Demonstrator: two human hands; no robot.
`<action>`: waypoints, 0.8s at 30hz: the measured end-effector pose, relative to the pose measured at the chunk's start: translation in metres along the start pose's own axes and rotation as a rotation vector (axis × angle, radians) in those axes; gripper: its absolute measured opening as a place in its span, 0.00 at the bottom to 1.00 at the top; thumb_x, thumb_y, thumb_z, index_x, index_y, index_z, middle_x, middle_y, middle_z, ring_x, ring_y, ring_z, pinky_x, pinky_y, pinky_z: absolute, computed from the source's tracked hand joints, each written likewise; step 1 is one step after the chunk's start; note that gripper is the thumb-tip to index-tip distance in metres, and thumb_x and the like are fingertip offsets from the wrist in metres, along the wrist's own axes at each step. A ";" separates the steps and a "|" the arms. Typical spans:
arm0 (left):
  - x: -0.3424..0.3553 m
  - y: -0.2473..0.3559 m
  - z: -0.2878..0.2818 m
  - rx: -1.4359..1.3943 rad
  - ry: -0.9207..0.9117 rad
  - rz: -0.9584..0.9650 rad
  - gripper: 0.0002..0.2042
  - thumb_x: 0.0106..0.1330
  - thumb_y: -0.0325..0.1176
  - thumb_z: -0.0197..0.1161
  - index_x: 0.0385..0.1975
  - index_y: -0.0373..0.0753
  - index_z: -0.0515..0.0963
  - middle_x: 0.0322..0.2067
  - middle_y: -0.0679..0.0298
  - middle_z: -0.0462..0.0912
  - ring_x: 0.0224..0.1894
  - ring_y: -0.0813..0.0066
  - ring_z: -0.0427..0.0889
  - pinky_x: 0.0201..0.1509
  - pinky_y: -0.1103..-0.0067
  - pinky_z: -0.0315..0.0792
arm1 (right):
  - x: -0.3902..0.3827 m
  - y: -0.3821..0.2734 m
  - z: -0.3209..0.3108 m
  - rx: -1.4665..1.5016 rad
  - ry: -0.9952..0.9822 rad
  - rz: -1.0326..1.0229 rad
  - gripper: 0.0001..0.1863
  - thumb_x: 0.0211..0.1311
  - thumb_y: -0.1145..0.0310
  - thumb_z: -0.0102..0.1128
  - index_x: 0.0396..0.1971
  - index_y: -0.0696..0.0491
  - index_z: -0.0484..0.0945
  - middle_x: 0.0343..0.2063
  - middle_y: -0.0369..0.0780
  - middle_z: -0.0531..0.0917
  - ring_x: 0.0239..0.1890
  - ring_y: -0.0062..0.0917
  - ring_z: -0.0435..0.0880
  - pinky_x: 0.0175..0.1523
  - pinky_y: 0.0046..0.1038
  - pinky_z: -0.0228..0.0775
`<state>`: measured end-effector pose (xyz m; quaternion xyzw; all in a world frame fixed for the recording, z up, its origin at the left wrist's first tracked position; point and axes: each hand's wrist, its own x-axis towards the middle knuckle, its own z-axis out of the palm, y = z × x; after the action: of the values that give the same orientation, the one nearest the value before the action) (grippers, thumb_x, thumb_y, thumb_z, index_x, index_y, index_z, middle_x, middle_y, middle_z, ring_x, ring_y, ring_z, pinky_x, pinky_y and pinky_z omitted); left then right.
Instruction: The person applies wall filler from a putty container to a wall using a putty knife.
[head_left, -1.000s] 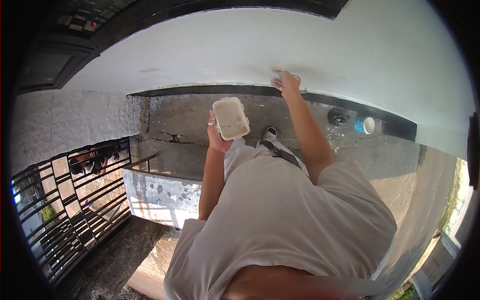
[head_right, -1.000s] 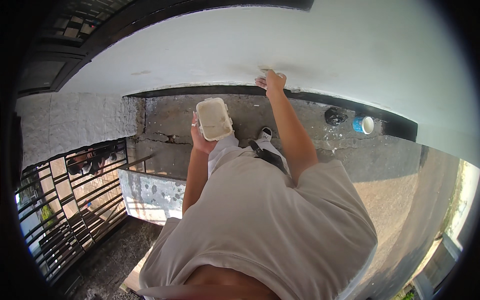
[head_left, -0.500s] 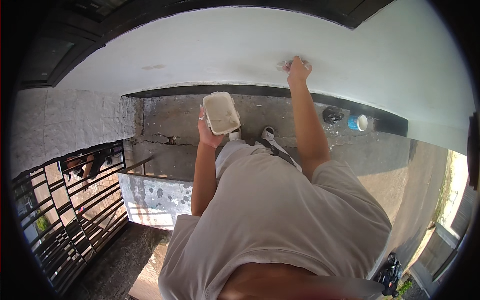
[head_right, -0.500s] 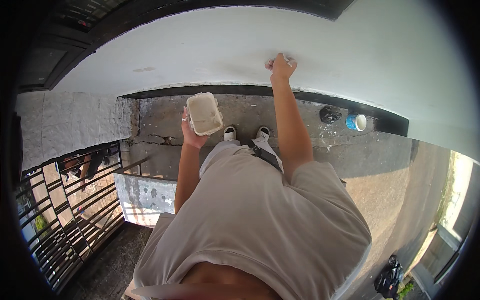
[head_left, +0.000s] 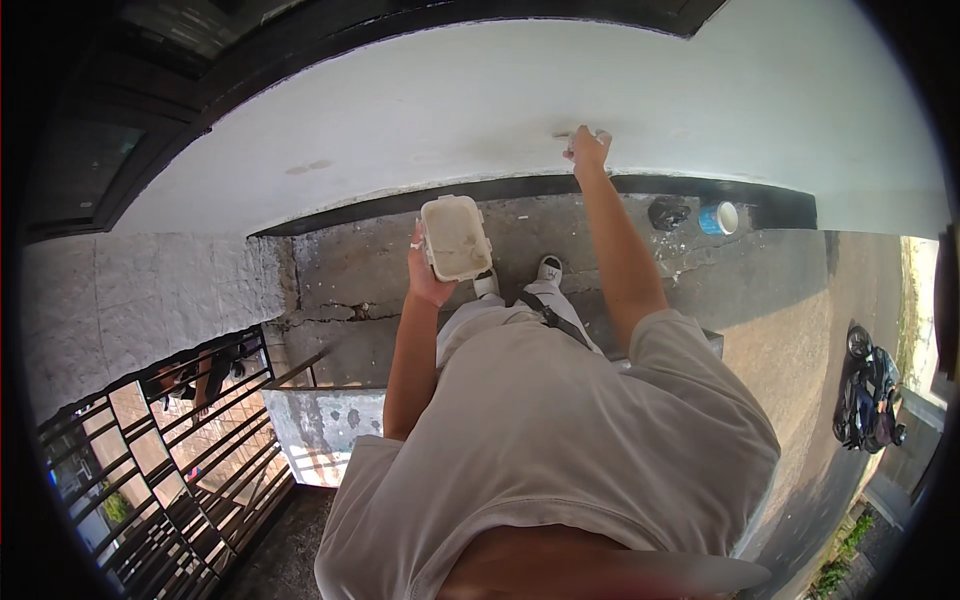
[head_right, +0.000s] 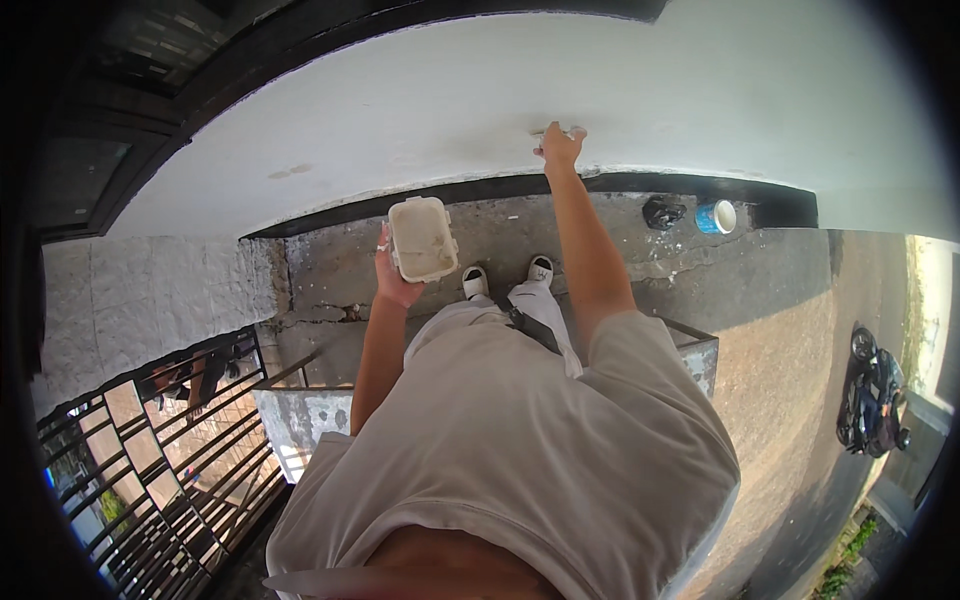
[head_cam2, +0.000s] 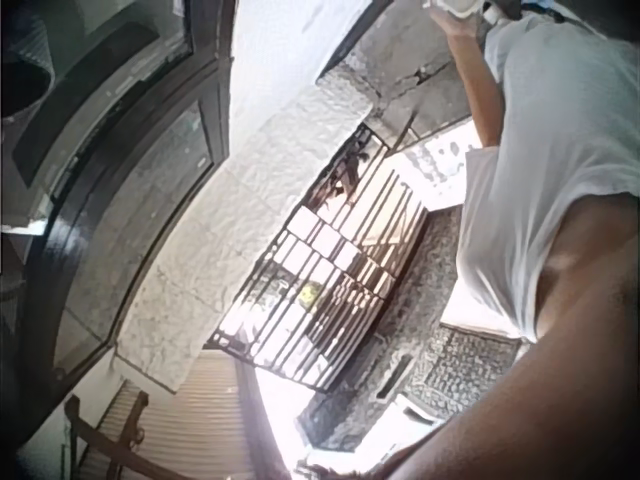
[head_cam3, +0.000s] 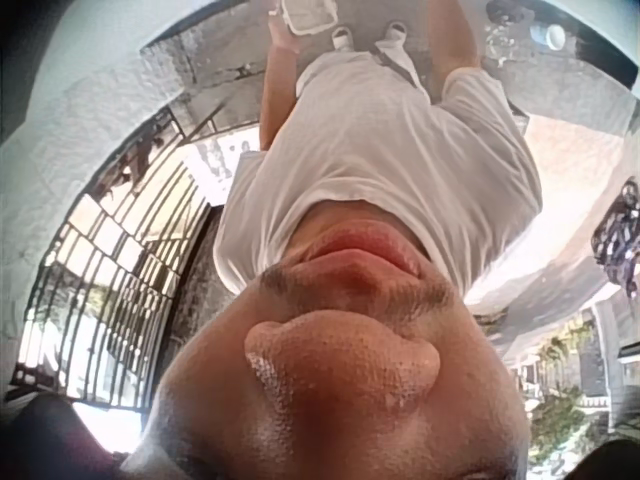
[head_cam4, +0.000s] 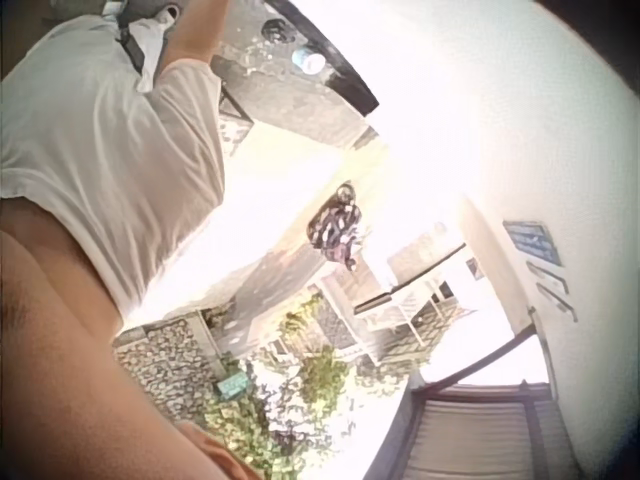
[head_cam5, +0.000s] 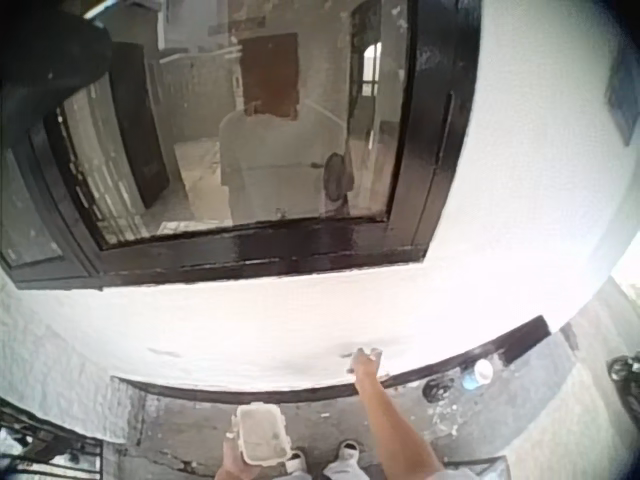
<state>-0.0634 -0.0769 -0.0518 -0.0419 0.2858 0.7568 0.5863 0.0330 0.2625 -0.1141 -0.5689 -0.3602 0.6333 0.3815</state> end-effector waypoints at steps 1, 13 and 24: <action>-0.003 0.001 -0.005 0.010 0.002 -0.014 0.33 0.72 0.62 0.44 0.67 0.45 0.66 0.62 0.56 0.73 0.60 0.52 0.76 0.63 0.54 0.72 | 0.001 -0.002 0.006 0.007 0.003 0.003 0.29 0.61 0.69 0.56 0.59 0.58 0.54 0.25 0.39 0.75 0.20 0.21 0.72 0.19 0.28 0.66; -0.024 0.024 -0.032 0.026 -0.014 -0.036 0.31 0.74 0.60 0.41 0.67 0.45 0.66 0.60 0.56 0.74 0.59 0.54 0.77 0.62 0.55 0.73 | -0.053 -0.006 -0.021 -0.166 0.118 -0.149 0.28 0.67 0.66 0.55 0.60 0.53 0.51 0.28 0.42 0.74 0.16 0.20 0.69 0.16 0.24 0.60; -0.036 0.036 -0.049 -0.026 0.005 -0.062 0.31 0.74 0.60 0.41 0.66 0.45 0.66 0.60 0.56 0.75 0.59 0.54 0.77 0.62 0.55 0.73 | -0.016 -0.008 0.020 -0.409 0.129 -0.216 0.25 0.64 0.66 0.55 0.56 0.53 0.56 0.43 0.53 0.78 0.39 0.36 0.84 0.35 0.34 0.78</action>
<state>-0.0979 -0.1371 -0.0646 -0.0604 0.2760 0.7420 0.6080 0.0144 0.2514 -0.0986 -0.6317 -0.5147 0.4651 0.3459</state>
